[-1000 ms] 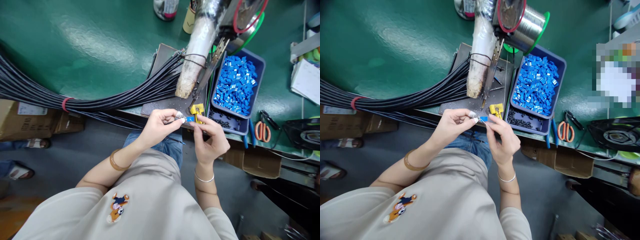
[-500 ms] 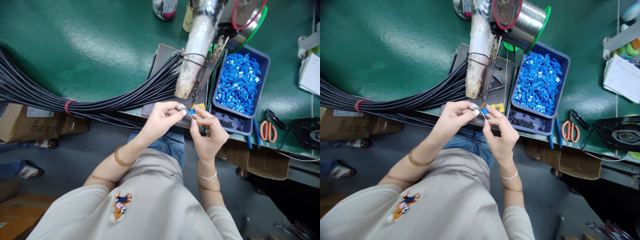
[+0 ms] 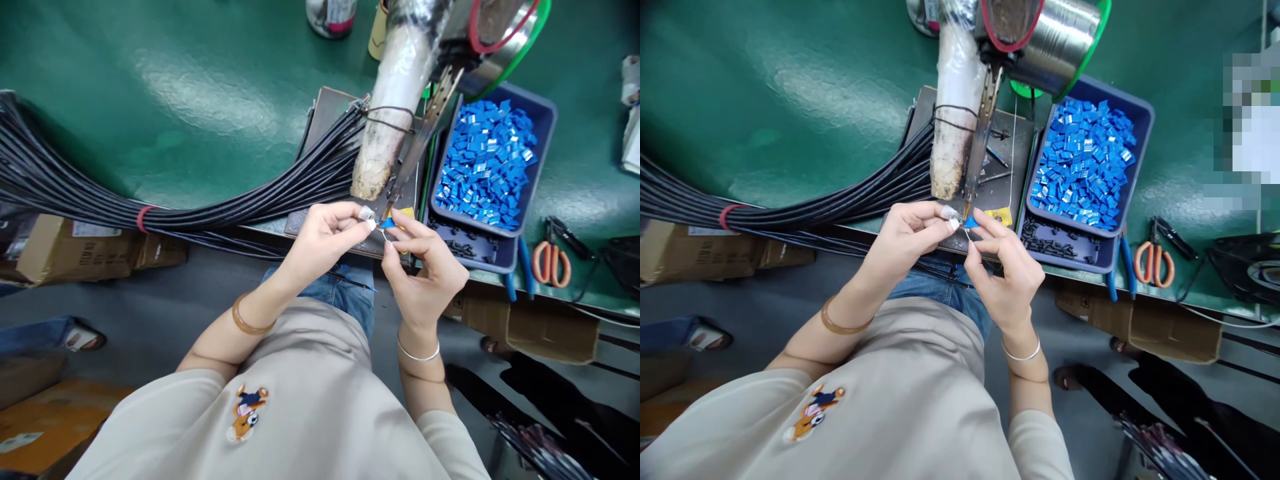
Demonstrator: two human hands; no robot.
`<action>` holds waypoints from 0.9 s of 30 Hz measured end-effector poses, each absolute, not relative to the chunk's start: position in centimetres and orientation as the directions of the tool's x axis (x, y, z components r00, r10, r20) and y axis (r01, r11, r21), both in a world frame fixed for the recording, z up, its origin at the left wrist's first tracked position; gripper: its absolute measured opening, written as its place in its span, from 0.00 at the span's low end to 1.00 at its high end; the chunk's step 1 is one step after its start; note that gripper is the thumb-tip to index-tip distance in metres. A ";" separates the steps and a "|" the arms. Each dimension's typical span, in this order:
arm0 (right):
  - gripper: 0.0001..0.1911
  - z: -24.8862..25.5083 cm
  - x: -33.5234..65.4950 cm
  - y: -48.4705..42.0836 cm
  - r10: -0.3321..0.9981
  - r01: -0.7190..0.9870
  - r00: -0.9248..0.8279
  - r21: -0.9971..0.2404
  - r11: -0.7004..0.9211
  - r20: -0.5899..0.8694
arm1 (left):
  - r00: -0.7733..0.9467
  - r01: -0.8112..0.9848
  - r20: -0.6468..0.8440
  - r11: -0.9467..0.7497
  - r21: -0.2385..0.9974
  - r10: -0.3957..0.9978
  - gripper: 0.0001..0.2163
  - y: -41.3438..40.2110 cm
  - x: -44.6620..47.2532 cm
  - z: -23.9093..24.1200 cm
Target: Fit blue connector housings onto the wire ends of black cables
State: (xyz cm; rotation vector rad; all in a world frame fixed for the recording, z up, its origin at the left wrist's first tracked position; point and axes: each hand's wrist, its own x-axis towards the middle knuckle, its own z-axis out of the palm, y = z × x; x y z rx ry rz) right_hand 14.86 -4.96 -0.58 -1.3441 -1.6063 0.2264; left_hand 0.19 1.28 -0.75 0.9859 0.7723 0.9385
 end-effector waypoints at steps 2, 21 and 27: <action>0.05 -0.7 14.9 -5.1 0.833 0.630 0.114 -0.688 0.360 0.541 | 0.408 -0.267 -0.140 0.265 0.927 0.902 0.09 1.3 0.1 -0.8; 0.06 -0.3 14.8 -4.7 0.794 0.692 0.093 -0.612 0.382 0.601 | 0.401 -0.246 -0.125 0.238 0.940 0.907 0.07 1.3 0.1 -0.6; 0.05 -0.6 15.0 -4.7 0.811 0.700 0.107 -0.623 0.349 0.575 | 0.403 -0.186 -0.155 0.246 0.951 0.902 0.07 1.3 0.1 -0.7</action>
